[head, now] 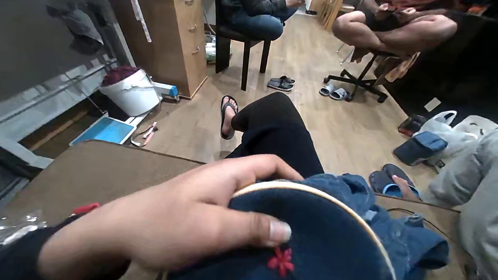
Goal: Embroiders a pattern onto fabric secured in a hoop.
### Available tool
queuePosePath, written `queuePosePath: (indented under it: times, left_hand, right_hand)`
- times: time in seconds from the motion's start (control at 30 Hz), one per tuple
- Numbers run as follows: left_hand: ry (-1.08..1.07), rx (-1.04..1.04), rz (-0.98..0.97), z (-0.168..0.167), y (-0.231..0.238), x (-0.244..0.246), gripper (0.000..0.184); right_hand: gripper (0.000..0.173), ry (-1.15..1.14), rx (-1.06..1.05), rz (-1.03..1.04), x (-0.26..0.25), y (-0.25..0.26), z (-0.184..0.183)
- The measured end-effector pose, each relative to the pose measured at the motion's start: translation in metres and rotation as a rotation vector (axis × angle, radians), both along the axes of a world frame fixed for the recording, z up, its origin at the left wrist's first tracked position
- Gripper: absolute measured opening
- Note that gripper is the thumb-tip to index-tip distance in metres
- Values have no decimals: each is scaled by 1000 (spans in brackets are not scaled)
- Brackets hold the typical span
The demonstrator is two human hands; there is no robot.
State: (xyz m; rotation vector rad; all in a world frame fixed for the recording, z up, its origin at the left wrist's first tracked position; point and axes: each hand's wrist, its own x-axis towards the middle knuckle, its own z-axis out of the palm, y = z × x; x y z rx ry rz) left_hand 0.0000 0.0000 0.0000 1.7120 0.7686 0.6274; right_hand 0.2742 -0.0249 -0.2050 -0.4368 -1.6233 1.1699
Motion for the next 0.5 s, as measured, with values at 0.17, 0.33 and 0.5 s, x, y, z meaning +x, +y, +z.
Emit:
queuePosePath:
  times: [0.17,0.33,0.5]
  left_hand:
    - [2,-90,79,-43,33,7,37]
    - [63,-172,28,-65,43,13,36]
    - [37,-222,34,-78,39,12,35]
  right_hand:
    - [36,-71,-215,-102,-17,12,72]
    - [25,-141,-405,-226,-21,11,76]
    - [26,-168,-447,-253,-25,4,83]
